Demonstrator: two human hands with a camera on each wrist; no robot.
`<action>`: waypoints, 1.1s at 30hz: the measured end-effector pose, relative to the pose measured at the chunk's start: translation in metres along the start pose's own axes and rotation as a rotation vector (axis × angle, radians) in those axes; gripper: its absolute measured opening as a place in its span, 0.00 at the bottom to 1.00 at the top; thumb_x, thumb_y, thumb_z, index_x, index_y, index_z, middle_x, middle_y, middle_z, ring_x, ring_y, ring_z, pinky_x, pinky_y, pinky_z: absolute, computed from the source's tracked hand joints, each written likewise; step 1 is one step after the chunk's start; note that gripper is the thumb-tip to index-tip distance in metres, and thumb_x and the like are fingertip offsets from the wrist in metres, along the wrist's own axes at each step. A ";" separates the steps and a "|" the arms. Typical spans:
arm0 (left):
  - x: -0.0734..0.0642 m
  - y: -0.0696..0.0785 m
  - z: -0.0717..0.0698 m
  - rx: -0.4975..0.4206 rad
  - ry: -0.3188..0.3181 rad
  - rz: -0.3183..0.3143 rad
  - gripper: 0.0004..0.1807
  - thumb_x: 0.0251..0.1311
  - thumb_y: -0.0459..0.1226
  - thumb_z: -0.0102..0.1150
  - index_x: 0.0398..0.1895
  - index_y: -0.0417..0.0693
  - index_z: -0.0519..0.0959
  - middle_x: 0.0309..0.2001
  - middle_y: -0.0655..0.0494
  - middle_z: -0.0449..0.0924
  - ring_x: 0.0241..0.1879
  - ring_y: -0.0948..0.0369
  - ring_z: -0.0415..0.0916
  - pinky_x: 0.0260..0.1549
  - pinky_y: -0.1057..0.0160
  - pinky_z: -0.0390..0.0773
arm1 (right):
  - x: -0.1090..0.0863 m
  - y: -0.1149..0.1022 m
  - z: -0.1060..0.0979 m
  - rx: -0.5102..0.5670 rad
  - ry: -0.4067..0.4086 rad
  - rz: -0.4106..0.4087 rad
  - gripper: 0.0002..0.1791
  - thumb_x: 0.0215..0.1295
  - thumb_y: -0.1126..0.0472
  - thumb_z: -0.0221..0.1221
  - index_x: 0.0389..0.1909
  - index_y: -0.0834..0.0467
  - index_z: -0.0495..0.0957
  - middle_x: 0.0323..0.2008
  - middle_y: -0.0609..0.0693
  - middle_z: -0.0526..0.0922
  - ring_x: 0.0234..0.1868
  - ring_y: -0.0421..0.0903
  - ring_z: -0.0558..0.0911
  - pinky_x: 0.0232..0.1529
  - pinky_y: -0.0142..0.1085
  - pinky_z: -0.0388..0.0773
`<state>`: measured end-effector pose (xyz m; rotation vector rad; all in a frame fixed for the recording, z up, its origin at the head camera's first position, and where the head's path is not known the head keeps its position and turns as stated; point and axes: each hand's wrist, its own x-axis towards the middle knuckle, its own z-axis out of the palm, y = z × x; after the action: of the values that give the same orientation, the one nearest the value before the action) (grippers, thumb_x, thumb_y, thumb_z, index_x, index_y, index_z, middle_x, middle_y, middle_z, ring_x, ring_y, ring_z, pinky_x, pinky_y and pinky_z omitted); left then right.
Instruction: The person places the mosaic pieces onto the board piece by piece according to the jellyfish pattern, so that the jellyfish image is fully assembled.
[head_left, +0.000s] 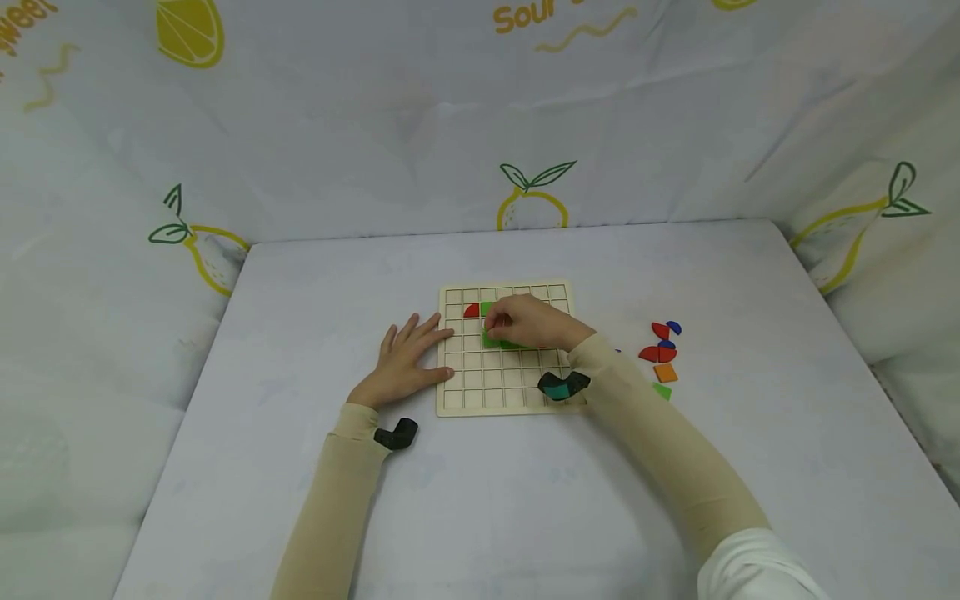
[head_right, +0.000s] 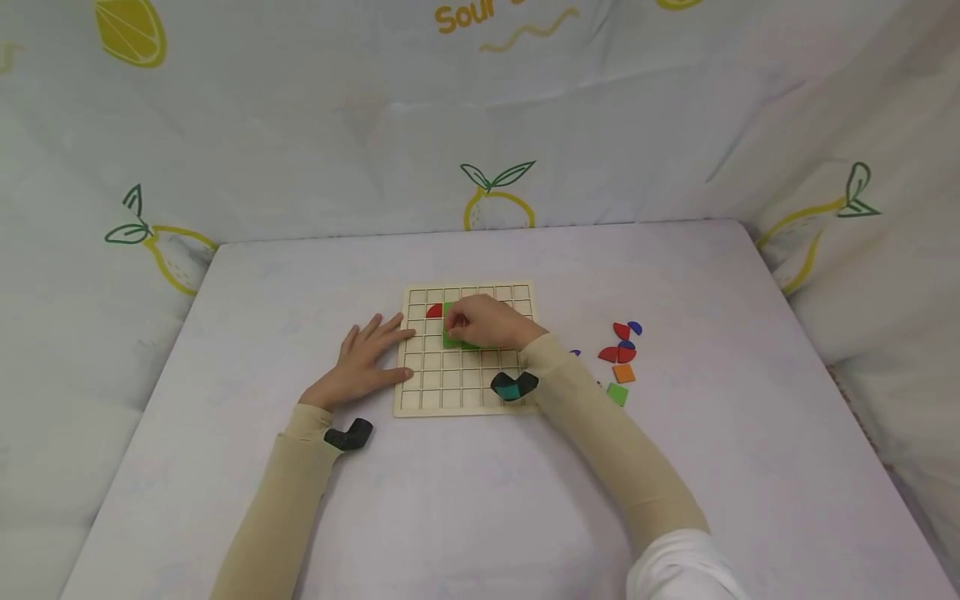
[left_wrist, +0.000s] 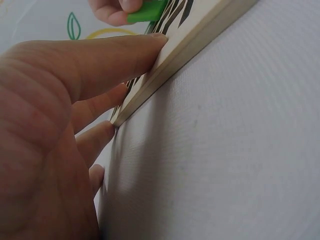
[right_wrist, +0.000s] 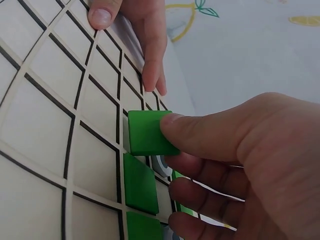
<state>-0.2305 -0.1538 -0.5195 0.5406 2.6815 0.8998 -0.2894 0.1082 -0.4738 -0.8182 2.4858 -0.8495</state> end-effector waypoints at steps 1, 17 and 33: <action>0.000 0.000 0.000 -0.002 0.000 0.000 0.38 0.63 0.50 0.64 0.76 0.57 0.65 0.83 0.54 0.46 0.83 0.47 0.30 0.77 0.39 0.23 | 0.000 0.000 0.001 -0.007 -0.001 0.002 0.06 0.70 0.59 0.62 0.43 0.56 0.83 0.39 0.49 0.83 0.39 0.45 0.77 0.46 0.39 0.76; -0.001 0.001 -0.001 -0.016 0.006 0.014 0.37 0.63 0.49 0.65 0.75 0.55 0.66 0.83 0.52 0.47 0.83 0.47 0.31 0.77 0.39 0.23 | 0.003 0.000 0.014 -0.135 0.056 0.032 0.08 0.72 0.59 0.60 0.45 0.56 0.85 0.43 0.49 0.85 0.44 0.46 0.79 0.50 0.40 0.80; -0.002 0.001 -0.001 -0.025 0.000 0.002 0.37 0.63 0.49 0.65 0.76 0.56 0.66 0.83 0.54 0.46 0.83 0.49 0.30 0.77 0.40 0.22 | -0.009 -0.006 0.011 -0.092 0.113 0.048 0.09 0.71 0.57 0.61 0.48 0.54 0.83 0.43 0.48 0.83 0.46 0.45 0.77 0.48 0.39 0.78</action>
<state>-0.2293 -0.1547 -0.5181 0.5377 2.6663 0.9331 -0.2750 0.1056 -0.4765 -0.7567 2.6500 -0.7904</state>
